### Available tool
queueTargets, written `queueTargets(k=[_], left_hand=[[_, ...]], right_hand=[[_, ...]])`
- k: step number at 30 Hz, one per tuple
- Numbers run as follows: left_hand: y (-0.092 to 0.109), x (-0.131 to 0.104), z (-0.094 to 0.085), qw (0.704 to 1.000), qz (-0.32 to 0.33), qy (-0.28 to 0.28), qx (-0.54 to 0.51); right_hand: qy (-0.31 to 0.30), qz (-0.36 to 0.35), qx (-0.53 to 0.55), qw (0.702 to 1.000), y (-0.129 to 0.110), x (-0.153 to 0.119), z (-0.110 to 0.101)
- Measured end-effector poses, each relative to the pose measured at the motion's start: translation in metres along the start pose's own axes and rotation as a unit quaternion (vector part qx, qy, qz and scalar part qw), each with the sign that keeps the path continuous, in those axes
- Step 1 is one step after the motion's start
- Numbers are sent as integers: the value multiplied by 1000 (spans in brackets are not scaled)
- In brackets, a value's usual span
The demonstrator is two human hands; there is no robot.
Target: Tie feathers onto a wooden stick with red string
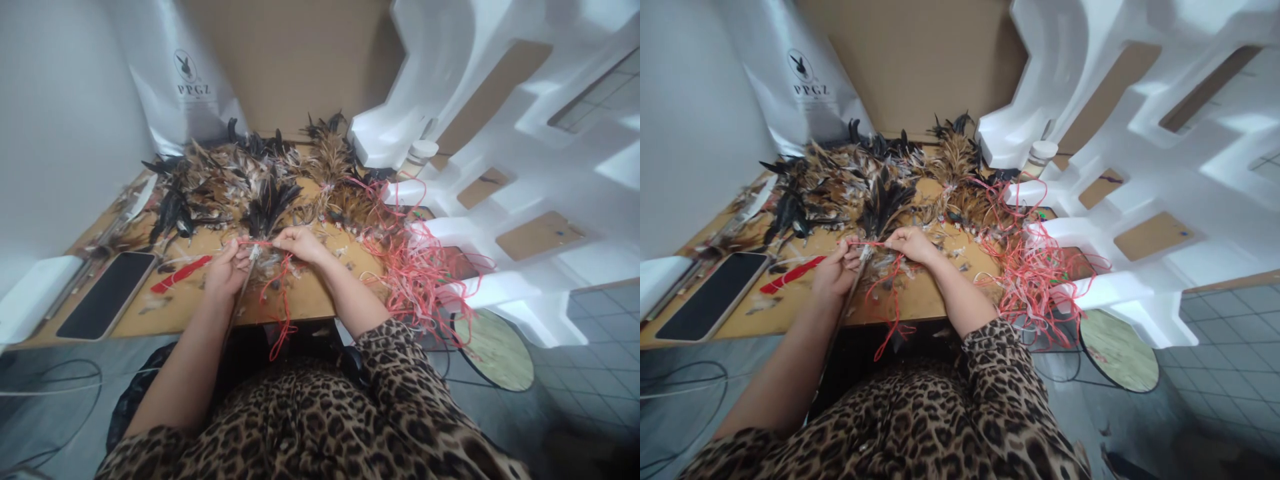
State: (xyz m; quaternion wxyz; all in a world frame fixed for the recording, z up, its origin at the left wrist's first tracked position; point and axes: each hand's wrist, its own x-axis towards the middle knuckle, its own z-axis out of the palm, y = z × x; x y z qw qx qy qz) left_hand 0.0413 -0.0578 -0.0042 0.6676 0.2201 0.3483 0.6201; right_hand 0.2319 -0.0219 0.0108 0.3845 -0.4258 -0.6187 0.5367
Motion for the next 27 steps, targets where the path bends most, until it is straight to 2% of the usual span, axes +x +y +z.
queueTargets(k=[2,4,7,10,13,15,17,22,27], left_hand=[[2,-3,5,1000,-9,-4,-19],[4,-4,9,1000,-10,-15,-23],[5,-5,13,999,1,-39,-16],[6,-7,14,998,8,-60,4],[6,-10,16,998,-12,-65,17],[6,-11,17,998,-27,-64,6],[5,-12,16,997,-39,-65,-15],[4,-10,14,994,-65,-46,-68],[5,-10,15,994,-66,-22,-83]], right_hand=[[-4,13,4,1000,-2,-2,2],[-41,37,34,998,-2,-3,4],[-97,61,168,979,-1,-6,7],[-87,13,305,948,-3,-8,12],[-99,0,362,927,-8,-10,19],[-110,38,373,921,-10,-10,24],[-92,61,370,922,-10,-9,28],[-13,20,347,938,-9,-6,27],[15,-8,300,954,-10,-7,23]])
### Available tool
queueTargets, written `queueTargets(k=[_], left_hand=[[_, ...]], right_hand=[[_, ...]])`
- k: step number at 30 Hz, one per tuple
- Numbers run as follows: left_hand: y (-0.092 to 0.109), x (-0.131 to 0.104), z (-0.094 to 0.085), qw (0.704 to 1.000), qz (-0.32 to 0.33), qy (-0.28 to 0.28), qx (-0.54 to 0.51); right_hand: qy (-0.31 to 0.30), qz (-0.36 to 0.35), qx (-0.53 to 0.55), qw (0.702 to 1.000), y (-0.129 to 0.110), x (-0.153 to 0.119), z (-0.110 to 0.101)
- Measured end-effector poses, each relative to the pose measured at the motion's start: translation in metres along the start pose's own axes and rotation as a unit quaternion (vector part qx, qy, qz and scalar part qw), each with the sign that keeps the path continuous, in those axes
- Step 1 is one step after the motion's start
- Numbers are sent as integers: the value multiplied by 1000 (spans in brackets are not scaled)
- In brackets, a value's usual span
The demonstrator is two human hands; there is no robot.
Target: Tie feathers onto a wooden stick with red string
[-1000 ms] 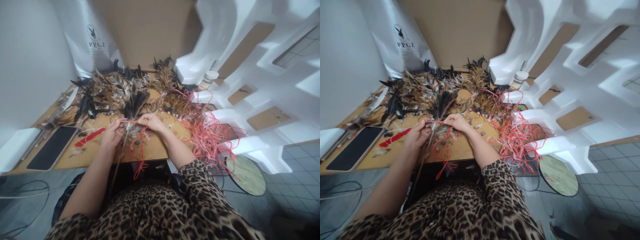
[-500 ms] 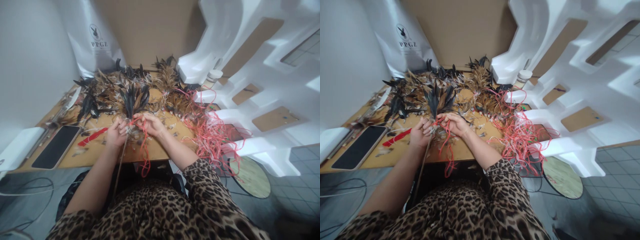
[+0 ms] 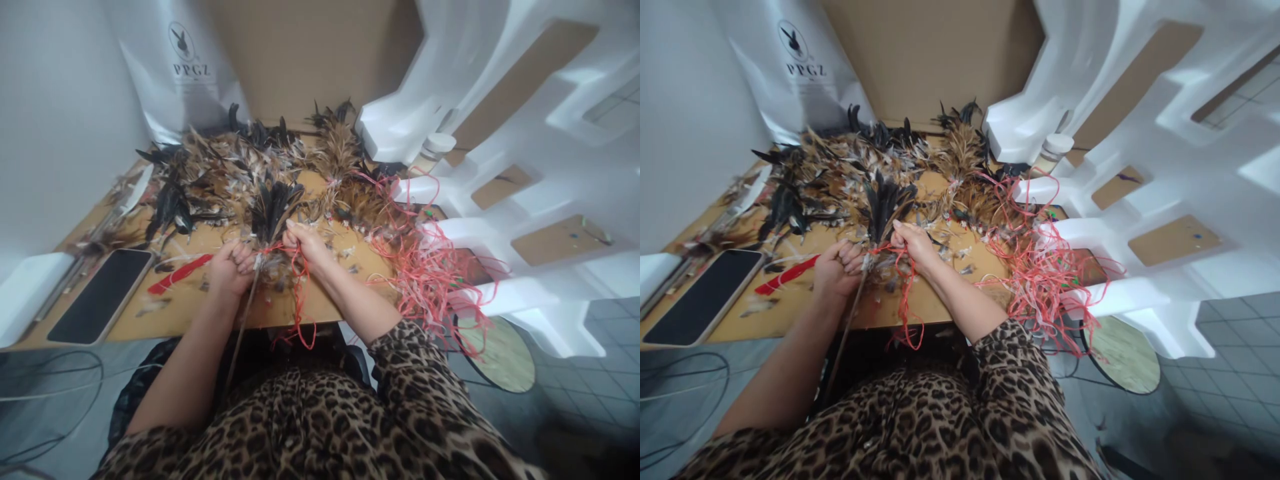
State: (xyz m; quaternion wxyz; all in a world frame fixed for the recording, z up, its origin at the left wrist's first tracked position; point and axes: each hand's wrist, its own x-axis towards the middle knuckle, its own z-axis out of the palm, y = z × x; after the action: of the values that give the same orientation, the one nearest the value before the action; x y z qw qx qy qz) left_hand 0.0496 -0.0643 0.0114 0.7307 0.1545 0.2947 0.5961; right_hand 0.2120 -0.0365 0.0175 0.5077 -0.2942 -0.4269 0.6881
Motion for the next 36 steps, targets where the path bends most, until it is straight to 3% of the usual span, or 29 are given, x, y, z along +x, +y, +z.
queueTargets(k=[8,13,17,20,24,29,34,36], left_hand=[[1,-5,1,1000,2,-1,-5],[-1,-5,0,999,-25,-37,-14],[-7,-10,3,999,-2,-1,35],[-8,-22,14,991,-64,6,114],[-4,-42,35,972,-149,-52,173],[15,-65,49,976,-128,-93,148],[46,-85,41,983,-62,-81,151],[58,-93,36,984,-33,-76,161]], right_hand=[[-2,5,-6,1000,2,2,-5],[-75,16,68,995,-2,4,-11],[-103,-1,152,983,-18,-3,-12],[-102,-15,180,978,-29,-9,-11],[-137,-11,152,979,-39,-18,-7],[-155,27,94,983,-56,-50,-13],[-205,47,-13,978,-68,-110,-39],[-194,74,-68,976,-71,-140,-50]])
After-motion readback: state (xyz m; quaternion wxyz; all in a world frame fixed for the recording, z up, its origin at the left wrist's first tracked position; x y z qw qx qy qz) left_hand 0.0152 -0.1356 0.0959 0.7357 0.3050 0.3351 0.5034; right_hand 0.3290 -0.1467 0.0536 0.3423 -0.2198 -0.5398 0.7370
